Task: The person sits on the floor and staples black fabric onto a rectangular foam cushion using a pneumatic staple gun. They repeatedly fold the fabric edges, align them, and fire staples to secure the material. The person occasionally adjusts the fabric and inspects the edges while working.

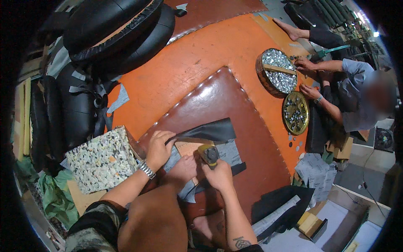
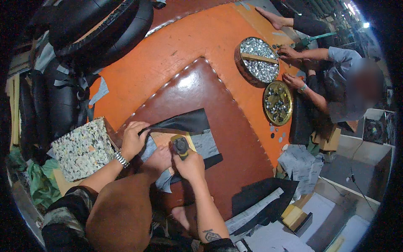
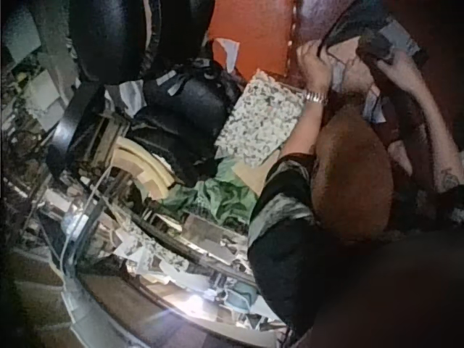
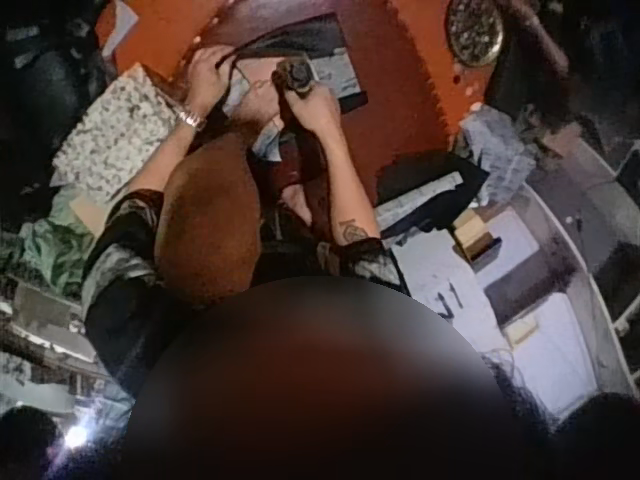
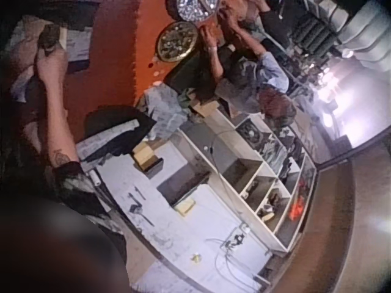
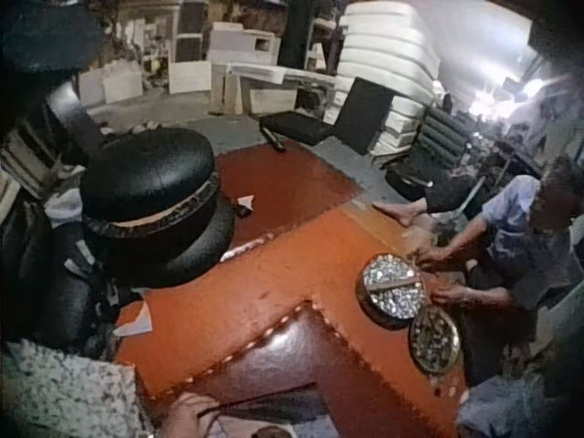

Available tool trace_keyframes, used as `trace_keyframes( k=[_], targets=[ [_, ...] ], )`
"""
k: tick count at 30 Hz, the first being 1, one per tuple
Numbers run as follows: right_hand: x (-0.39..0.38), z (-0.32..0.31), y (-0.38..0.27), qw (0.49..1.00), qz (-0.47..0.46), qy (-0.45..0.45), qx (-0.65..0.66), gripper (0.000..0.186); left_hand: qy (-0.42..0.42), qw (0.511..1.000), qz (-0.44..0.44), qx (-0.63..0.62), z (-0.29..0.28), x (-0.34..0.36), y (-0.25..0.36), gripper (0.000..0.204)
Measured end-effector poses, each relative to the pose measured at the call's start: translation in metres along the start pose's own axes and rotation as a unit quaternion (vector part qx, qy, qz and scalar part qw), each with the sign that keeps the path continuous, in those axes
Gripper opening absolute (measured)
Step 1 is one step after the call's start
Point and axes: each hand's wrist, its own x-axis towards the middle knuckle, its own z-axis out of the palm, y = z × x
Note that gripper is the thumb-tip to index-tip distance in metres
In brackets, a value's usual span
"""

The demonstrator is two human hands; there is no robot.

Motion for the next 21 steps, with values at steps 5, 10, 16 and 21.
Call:
trace_keyframes(
  k=[5, 10, 16, 21],
  targets=[
    [0.011, 0.014, -0.027, 0.998, -0.031, -0.016, -0.055, 0.044, -0.009, 0.999, -0.002, -0.038, -0.009, 0.006, 0.009, 0.015],
    [0.012, 0.026, -0.038, 0.996, 0.017, -0.013, -0.085, 0.049, -0.04, 0.996, 0.055, -0.055, -0.008, -0.01, 0.011, 0.014],
    [0.01, 0.025, -0.045, 0.996, 0.045, -0.007, -0.071, 0.046, -0.057, 0.995, 0.036, -0.079, -0.01, -0.024, 0.024, 0.017],
    [0.01, 0.029, -0.043, 0.997, 0.047, -0.001, -0.063, 0.044, -0.056, 0.994, 0.072, -0.066, -0.004, -0.034, 0.026, 0.019]
  ],
)
